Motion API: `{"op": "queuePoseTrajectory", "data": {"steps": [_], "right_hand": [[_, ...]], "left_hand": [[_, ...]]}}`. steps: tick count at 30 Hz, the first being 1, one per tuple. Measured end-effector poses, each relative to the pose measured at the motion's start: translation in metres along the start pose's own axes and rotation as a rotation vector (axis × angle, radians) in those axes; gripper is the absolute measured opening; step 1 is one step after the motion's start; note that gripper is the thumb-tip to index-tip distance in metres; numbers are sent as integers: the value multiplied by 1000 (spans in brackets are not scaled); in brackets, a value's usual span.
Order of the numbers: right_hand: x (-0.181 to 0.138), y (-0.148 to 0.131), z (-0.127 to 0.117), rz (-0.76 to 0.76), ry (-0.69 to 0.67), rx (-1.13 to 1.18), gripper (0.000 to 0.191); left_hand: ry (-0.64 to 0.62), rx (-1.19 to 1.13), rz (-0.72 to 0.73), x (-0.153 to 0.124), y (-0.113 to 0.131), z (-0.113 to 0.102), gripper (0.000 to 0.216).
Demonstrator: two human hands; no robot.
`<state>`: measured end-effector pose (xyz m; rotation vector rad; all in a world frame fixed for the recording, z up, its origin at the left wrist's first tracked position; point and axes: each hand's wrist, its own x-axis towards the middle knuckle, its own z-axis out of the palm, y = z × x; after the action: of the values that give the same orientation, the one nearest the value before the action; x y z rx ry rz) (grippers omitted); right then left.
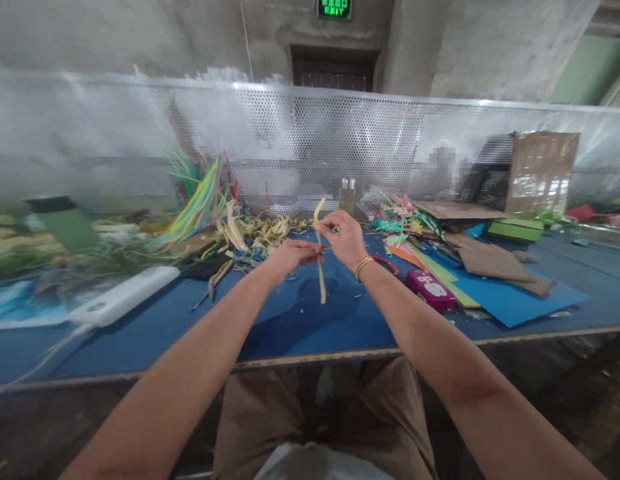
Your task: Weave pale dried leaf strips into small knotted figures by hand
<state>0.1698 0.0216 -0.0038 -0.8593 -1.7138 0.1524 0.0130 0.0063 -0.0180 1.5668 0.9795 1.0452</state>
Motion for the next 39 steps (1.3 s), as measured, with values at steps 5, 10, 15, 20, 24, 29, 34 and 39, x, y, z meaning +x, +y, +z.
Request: {"op": "queuePoseTrajectory", "data": {"steps": [5, 10, 15, 20, 24, 29, 34, 39], "right_hand": [[0, -2, -11, -9, 126, -197, 16], [-3, 2, -9, 76, 59, -276, 29], [-8, -1, -3, 160, -257, -419, 47], [-10, -7, -1, 162, -430, -394, 40], [-9, -6, 0, 184, -457, -299, 38], [-7, -4, 0, 163, -467, -257, 30], [-3, -2, 0, 130, -482, -205, 29], [-3, -1, 0, 124, -513, -213, 28]], "left_hand": [[32, -289, -64, 3, 0, -5, 17], [52, -338, -26, 8, -3, -12, 18], [68, -262, 50, 14, -13, -14, 30], [143, -218, 91, 19, -19, -17, 27], [162, -222, 116, 20, -18, -18, 28], [184, -279, 132, 20, -17, -14, 29], [246, -289, 131, 21, -18, -15, 28], [278, -295, 148, 24, -22, -18, 23]]}}
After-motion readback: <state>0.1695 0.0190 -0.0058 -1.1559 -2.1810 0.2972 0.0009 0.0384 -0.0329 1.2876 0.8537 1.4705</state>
